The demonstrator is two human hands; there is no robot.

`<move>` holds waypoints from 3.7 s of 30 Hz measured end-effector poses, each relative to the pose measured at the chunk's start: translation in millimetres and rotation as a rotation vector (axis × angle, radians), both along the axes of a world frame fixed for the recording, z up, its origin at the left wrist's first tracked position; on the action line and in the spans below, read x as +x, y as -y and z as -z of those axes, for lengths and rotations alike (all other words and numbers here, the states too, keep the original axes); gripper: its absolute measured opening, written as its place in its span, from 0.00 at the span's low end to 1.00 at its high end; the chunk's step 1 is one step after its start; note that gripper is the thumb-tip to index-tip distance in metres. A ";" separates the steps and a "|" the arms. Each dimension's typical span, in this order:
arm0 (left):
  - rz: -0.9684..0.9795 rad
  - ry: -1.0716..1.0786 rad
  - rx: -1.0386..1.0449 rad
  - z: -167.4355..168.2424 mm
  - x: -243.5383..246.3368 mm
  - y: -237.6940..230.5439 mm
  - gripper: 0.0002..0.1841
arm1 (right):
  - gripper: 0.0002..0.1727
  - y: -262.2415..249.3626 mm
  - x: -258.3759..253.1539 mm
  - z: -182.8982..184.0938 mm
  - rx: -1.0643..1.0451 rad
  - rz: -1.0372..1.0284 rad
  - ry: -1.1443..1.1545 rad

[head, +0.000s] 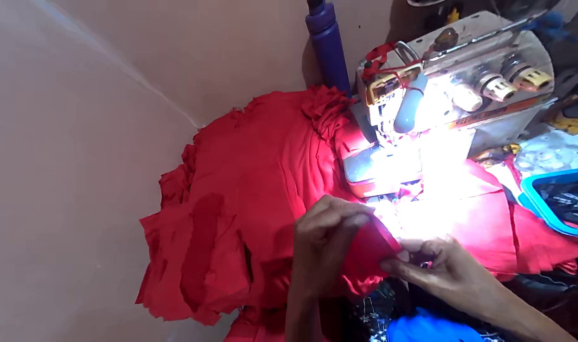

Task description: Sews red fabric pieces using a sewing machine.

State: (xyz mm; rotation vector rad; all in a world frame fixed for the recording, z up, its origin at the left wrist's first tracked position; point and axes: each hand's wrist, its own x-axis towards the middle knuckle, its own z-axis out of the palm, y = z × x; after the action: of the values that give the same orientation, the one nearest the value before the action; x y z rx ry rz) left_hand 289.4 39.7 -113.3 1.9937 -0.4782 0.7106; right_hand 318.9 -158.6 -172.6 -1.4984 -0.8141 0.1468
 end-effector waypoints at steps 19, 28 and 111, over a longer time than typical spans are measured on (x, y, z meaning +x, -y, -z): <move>-0.615 0.048 0.450 50.2 106.3 40.7 0.04 | 0.19 -25.4 46.4 41.8 -0.080 0.518 -0.059; -0.666 0.003 0.476 73.2 83.9 73.5 0.12 | 0.12 -19.9 39.6 46.2 0.036 0.645 0.018; -0.038 -0.192 -0.592 75.4 -26.9 31.4 0.14 | 0.11 -25.2 -5.6 19.6 0.053 0.202 0.108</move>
State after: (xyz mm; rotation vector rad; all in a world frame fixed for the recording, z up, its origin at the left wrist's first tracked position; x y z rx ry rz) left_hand 262.6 8.3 -188.7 1.4922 -0.0933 0.5907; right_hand 313.3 -133.3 -192.2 -1.5388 -0.7416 -0.1056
